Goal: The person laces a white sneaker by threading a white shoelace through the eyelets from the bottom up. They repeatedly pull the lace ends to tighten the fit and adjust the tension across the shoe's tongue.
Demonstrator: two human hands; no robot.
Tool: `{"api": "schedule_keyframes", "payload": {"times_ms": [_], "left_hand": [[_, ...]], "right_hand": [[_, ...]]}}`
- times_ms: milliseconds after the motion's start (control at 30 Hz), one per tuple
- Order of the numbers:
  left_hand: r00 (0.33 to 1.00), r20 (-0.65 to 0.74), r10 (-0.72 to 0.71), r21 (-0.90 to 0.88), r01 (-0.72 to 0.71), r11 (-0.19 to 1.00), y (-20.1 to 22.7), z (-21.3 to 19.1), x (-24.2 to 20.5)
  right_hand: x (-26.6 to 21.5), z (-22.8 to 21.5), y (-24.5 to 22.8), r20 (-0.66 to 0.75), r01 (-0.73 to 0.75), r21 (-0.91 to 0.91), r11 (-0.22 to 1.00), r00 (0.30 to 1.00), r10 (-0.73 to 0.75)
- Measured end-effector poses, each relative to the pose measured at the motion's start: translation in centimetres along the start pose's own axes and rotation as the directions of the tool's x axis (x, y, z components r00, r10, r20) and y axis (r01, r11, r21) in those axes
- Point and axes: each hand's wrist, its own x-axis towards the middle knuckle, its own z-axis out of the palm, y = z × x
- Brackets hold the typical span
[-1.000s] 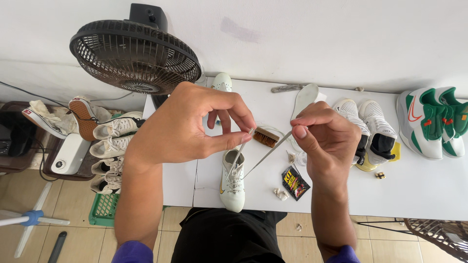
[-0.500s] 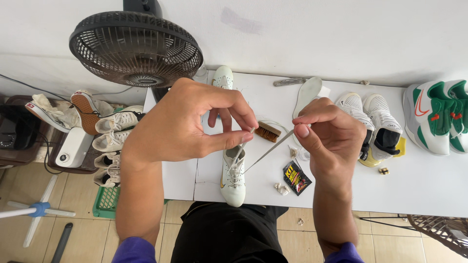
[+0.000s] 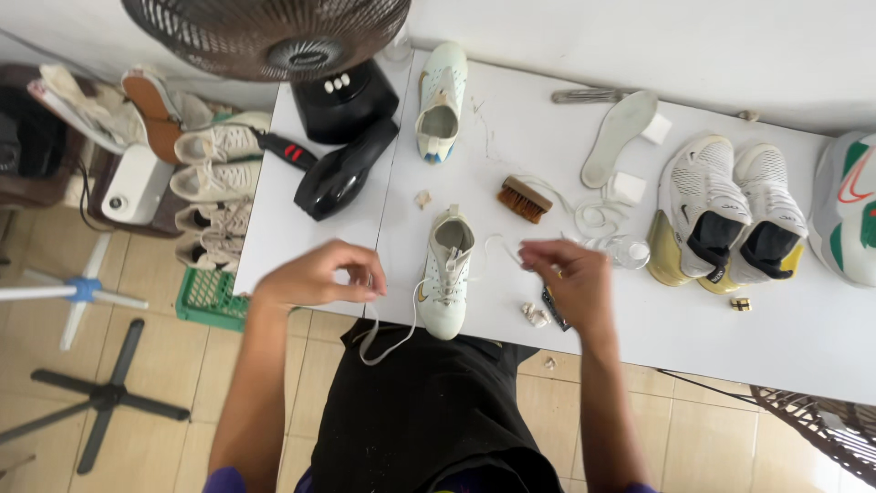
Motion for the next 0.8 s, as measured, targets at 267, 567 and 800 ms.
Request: {"api": "schedule_keyframes", "payload": {"times_ms": [267, 567, 800], "left_hand": [[0.990, -0.099, 0.096, 0.515, -0.032, 0.857, -4.4, 4.9, 8.3], [0.972, 0.230, -0.057, 0.825, -0.163, 0.540, -10.5, 6.5, 17.6], [0.941, 0.253, -0.225, 0.784, -0.063, 0.617, -11.8, 8.4, 20.4]], "right_hand": [[-3.5, 10.1, 8.0, 0.086, 0.050, -0.263, 0.963, 0.996, -0.028], [-5.1, 11.4, 9.6, 0.155, 0.200, -0.469, 0.860, 0.978, -0.143], [-4.5, 10.6, 10.0, 0.194, 0.325, -0.591, 0.739, 0.946, -0.261]]}}
